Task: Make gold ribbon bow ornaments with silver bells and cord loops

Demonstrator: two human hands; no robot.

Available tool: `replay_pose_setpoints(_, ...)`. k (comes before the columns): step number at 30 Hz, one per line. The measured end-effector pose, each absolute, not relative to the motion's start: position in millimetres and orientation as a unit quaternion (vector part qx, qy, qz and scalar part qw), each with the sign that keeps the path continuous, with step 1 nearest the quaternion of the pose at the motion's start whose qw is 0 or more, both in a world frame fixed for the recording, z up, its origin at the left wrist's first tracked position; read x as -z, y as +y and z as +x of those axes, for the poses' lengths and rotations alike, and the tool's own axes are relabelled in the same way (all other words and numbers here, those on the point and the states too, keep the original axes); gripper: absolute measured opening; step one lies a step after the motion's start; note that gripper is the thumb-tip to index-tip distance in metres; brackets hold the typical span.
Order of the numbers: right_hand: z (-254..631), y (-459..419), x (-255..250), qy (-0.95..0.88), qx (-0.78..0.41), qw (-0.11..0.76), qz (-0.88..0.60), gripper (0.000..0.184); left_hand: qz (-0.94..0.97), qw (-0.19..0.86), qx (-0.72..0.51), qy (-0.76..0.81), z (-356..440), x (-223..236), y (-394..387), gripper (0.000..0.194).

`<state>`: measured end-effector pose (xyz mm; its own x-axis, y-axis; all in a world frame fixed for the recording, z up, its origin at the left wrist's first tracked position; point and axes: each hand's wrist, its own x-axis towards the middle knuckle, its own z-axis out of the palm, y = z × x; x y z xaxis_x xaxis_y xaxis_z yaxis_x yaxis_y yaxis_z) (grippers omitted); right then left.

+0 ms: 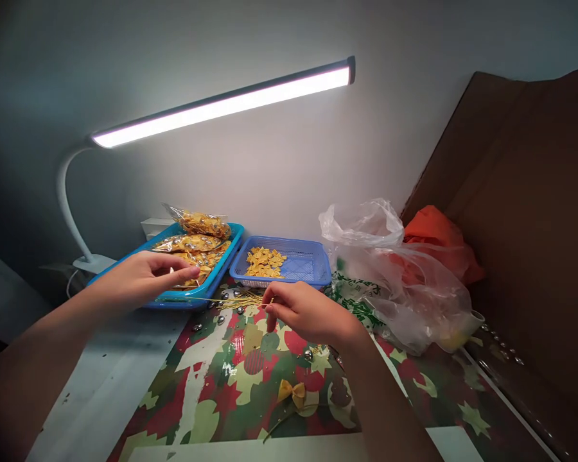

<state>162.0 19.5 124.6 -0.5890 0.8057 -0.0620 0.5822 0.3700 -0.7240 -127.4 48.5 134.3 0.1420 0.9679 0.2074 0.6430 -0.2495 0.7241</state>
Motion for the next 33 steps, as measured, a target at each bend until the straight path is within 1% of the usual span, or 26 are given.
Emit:
replay_pose_setpoints(3, 165.0, 14.0, -127.6, -0.818, -0.338, 0.16, -0.436, 0.011, 0.753, 0.213, -0.235, 0.577, -128.8, -129.6, 49.0, 0.039)
replay_pose_setpoints(7, 167.7, 9.9, -130.7, -0.82, -0.3, 0.188, -0.449, 0.012, 0.784, 0.194, -0.181, 0.561, -127.7, -129.8, 46.8, 0.043)
replay_pose_setpoints(9, 167.0, 8.9, -131.9, -0.826, -0.285, 0.217, -0.436, 0.012, 0.798, 0.18, -0.209, 0.535, -123.0, -132.6, 40.8, 0.043)
replay_pose_setpoints(13, 162.9, 6.5, -133.3, -0.843, -0.243, 0.279, -0.39, 0.009, 0.784, 0.1, -0.37, 0.489, -100.9, -134.9, 18.1, 0.035)
replay_pose_setpoints(14, 161.4, 5.6, -133.3, -0.85, -0.224, 0.289, -0.38, 0.009, 0.782, 0.099, -0.389, 0.477, -93.6, -133.2, 12.0, 0.033)
replay_pose_setpoints(16, 158.0, 3.7, -132.8, -0.862, -0.185, 0.301, -0.362, 0.009, 0.806, 0.136, -0.368, 0.444, -79.0, -127.0, 2.6, 0.031)
replay_pose_setpoints(18, 154.3, 2.3, -131.4, -0.87, -0.16, 0.307, -0.352, 0.01, 0.829, 0.199, -0.317, 0.415, -66.9, -118.8, -1.2, 0.029)
replay_pose_setpoints(21, 150.4, 2.8, -128.7, -0.871, -0.144, 0.31, -0.354, 0.01, 0.831, 0.273, -0.282, 0.395, -57.9, -108.1, 3.5, 0.035)
replay_pose_setpoints(26, 155.5, 9.8, -128.7, -0.857, -0.115, 0.331, -0.377, 0.013, 0.83, 0.294, -0.267, 0.391, -67.5, -102.4, 24.8, 0.042)
replay_pose_setpoints(29, 166.8, 15.4, -132.6, -0.832, -0.079, 0.37, -0.405, 0.013, 0.846, 0.312, -0.192, 0.388, -78.1, -103.2, 35.4, 0.044)
replay_pose_setpoints(33, 185.5, 20.3, -138.0, -0.762, 0.016, 0.473, -0.442, 0.01, 0.838, 0.378, -0.073, 0.387, -86.0, -104.1, 42.0, 0.042)
